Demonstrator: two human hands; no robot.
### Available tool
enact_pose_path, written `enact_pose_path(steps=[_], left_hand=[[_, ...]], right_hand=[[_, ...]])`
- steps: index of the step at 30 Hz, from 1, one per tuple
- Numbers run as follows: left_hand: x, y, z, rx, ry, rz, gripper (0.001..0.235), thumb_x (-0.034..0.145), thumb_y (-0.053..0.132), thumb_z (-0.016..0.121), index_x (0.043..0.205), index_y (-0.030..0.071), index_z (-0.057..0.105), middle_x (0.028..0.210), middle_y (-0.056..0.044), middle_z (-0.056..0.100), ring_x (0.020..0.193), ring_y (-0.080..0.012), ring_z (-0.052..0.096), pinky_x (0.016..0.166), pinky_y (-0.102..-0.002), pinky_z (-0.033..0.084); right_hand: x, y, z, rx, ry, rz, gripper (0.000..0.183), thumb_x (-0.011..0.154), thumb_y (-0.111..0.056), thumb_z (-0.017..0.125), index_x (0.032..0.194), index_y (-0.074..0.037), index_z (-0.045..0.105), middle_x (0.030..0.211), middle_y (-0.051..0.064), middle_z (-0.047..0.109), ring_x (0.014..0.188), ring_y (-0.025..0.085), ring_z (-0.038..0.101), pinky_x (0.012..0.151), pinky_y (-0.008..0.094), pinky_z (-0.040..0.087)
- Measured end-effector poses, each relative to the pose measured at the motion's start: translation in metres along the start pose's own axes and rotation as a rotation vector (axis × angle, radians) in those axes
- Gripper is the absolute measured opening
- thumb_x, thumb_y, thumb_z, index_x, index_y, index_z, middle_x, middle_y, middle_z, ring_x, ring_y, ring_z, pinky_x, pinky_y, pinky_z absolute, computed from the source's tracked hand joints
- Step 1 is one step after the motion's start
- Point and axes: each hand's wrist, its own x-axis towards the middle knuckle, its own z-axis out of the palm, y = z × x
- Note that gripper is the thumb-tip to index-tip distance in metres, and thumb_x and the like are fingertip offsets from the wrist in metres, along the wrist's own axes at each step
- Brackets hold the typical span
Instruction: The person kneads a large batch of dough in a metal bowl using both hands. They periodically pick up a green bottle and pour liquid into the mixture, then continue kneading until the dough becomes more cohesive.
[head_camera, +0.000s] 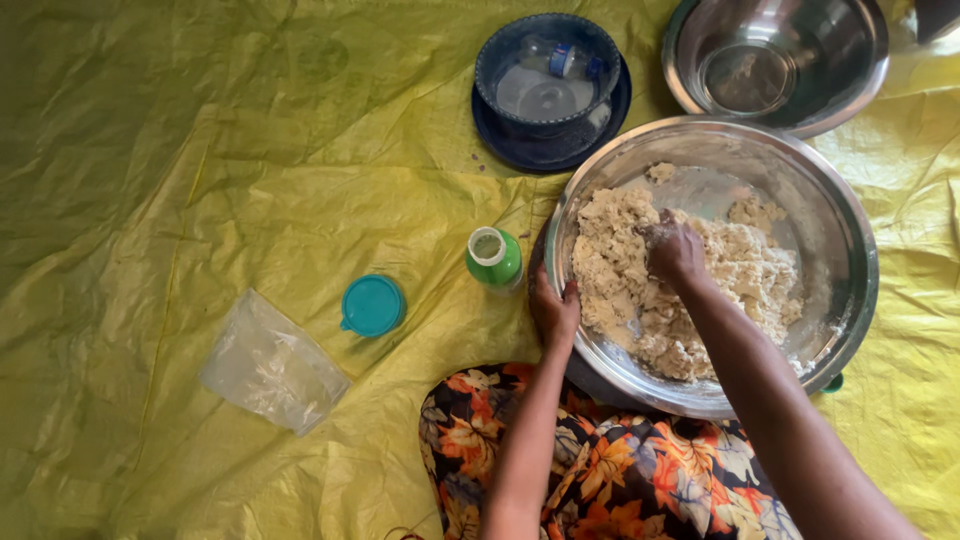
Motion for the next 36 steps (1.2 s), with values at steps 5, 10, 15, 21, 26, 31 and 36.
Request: enact_pose_path(steps=[5, 10, 15, 21, 26, 31, 36], left_hand=[[-0.001, -0.007, 0.008, 0.009, 0.087, 0.026, 0.063, 0.082, 0.011, 0.079, 0.140, 0.005, 0.054, 0.120, -0.022, 0.071, 0.108, -0.0397, 0.069, 0.091, -0.044, 0.054], [0.003, -0.015, 0.015, 0.052, 0.088, -0.001, 0.064, 0.083, 0.014, 0.079, 0.141, 0.005, 0.053, 0.122, -0.024, 0.069, 0.110, -0.0418, 0.068, 0.092, -0.045, 0.053], [0.008, -0.019, 0.016, 0.034, 0.091, 0.039, 0.065, 0.083, 0.018, 0.080, 0.141, 0.005, 0.053, 0.125, -0.024, 0.068, 0.113, -0.0429, 0.066, 0.094, -0.046, 0.052], [0.004, -0.016, 0.010, 0.023, 0.049, 0.041, 0.065, 0.085, 0.022, 0.081, 0.141, 0.005, 0.052, 0.126, -0.024, 0.067, 0.115, -0.0430, 0.065, 0.096, -0.046, 0.051], [0.003, -0.010, 0.008, -0.016, 0.009, -0.021, 0.066, 0.087, 0.021, 0.079, 0.145, 0.007, 0.051, 0.129, -0.023, 0.066, 0.116, -0.0399, 0.066, 0.096, -0.044, 0.052], [-0.002, -0.006, 0.005, 0.007, 0.018, 0.028, 0.066, 0.087, 0.021, 0.080, 0.145, 0.004, 0.052, 0.126, -0.024, 0.069, 0.112, -0.0387, 0.069, 0.093, -0.042, 0.054], [-0.001, -0.004, 0.001, -0.042, -0.027, -0.018, 0.071, 0.087, 0.025, 0.079, 0.146, 0.000, 0.047, 0.124, -0.026, 0.068, 0.110, -0.0378, 0.070, 0.092, -0.041, 0.055]], right_hand=[[-0.006, 0.010, 0.023, -0.006, 0.006, 0.133, 0.016, 0.089, -0.006, 0.058, 0.093, -0.012, 0.073, 0.084, 0.012, 0.072, 0.063, 0.023, 0.062, 0.054, 0.040, 0.050], [-0.018, 0.018, 0.036, 0.002, -0.015, 0.190, 0.011, 0.083, -0.009, 0.061, 0.074, -0.013, 0.067, 0.065, 0.006, 0.058, 0.056, 0.020, 0.050, 0.049, 0.037, 0.039], [-0.034, 0.018, 0.035, -0.070, -0.020, 0.041, 0.016, 0.076, -0.026, 0.076, 0.082, -0.013, 0.070, 0.072, 0.005, 0.062, 0.061, 0.016, 0.049, 0.049, 0.033, 0.036], [-0.037, 0.051, 0.003, 0.277, -0.565, -0.145, 0.044, 0.089, -0.051, 0.071, 0.114, -0.015, 0.072, 0.096, 0.010, 0.074, 0.083, 0.020, 0.068, 0.069, 0.035, 0.056], [-0.045, 0.078, -0.024, 0.535, -0.453, -0.178, 0.044, 0.089, -0.046, 0.075, 0.121, -0.017, 0.071, 0.108, 0.015, 0.069, 0.089, 0.027, 0.066, 0.073, 0.042, 0.055], [-0.043, 0.076, -0.035, 0.452, 0.009, 0.002, 0.046, 0.089, -0.040, 0.078, 0.129, -0.018, 0.070, 0.120, 0.021, 0.063, 0.095, 0.033, 0.064, 0.077, 0.048, 0.055], [0.022, 0.092, -0.037, 0.202, 0.205, 0.203, 0.051, 0.089, -0.035, 0.082, 0.136, -0.020, 0.068, 0.132, 0.026, 0.057, 0.101, 0.040, 0.062, 0.081, 0.055, 0.055]])
